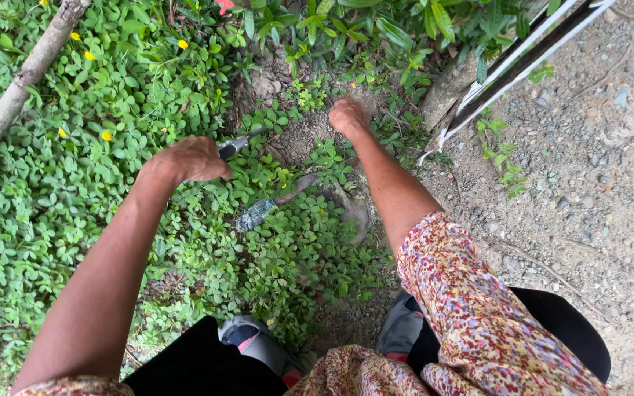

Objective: The person uses pruning shears to cut branches from a bush and removes the cut stems by hand.

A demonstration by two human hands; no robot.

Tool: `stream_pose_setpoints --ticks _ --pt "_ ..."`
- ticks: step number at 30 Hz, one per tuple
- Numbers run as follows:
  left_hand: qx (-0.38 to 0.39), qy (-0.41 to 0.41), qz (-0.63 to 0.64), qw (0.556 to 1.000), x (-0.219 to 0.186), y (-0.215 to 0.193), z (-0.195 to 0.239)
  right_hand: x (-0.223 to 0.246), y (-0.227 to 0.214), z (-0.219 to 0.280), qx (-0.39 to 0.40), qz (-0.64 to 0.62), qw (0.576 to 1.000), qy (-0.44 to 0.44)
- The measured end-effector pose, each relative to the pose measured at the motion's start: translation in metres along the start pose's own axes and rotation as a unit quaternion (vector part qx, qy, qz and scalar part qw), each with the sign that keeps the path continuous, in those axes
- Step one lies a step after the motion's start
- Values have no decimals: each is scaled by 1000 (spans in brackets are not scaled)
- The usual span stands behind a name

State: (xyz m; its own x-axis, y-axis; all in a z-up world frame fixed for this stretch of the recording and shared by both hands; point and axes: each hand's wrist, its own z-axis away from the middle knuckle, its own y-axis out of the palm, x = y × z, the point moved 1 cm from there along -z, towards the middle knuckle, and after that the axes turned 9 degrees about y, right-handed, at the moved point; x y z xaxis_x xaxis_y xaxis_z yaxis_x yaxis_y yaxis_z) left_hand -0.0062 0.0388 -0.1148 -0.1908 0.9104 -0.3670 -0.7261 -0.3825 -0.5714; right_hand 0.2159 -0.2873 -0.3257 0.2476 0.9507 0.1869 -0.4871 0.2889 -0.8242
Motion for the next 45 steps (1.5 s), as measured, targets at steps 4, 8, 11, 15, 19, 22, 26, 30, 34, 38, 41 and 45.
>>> stream_pose_setpoints --ticks 4,8,11,15,19,22,26,30,34,38,41,45 --pt "-15 -43 9 999 3 7 -2 4 -13 54 -73 -18 996 -51" --pt "-29 -27 20 999 6 2 9 6 -8 52 -104 -35 989 -97" --pt "-28 -21 35 999 8 12 13 -11 22 41 -142 -61 981 -117" --pt "-55 -40 95 993 5 5 -1 -25 40 24 -134 -192 965 -115" --pt "-43 8 280 959 -13 7 -23 -33 12 16 -68 -224 961 -145" --pt "25 44 385 921 -37 12 -53 -31 -24 17 26 -231 971 -62" --pt "111 75 495 859 -69 29 -105 -23 -40 39 50 -246 965 -80" --pt "133 82 602 783 -87 53 -147 -12 -58 60 77 -209 974 -39" --pt "117 109 663 731 -96 67 -170 -5 -66 72 78 -184 978 -54" --pt "62 133 681 717 -104 69 -181 -4 -67 75 77 -153 984 -56" --pt "1 118 653 748 -116 66 -181 -7 -60 69 63 -138 986 -65" --pt "-112 80 551 823 -131 79 -184 -12 -51 67 52 -145 984 -91"
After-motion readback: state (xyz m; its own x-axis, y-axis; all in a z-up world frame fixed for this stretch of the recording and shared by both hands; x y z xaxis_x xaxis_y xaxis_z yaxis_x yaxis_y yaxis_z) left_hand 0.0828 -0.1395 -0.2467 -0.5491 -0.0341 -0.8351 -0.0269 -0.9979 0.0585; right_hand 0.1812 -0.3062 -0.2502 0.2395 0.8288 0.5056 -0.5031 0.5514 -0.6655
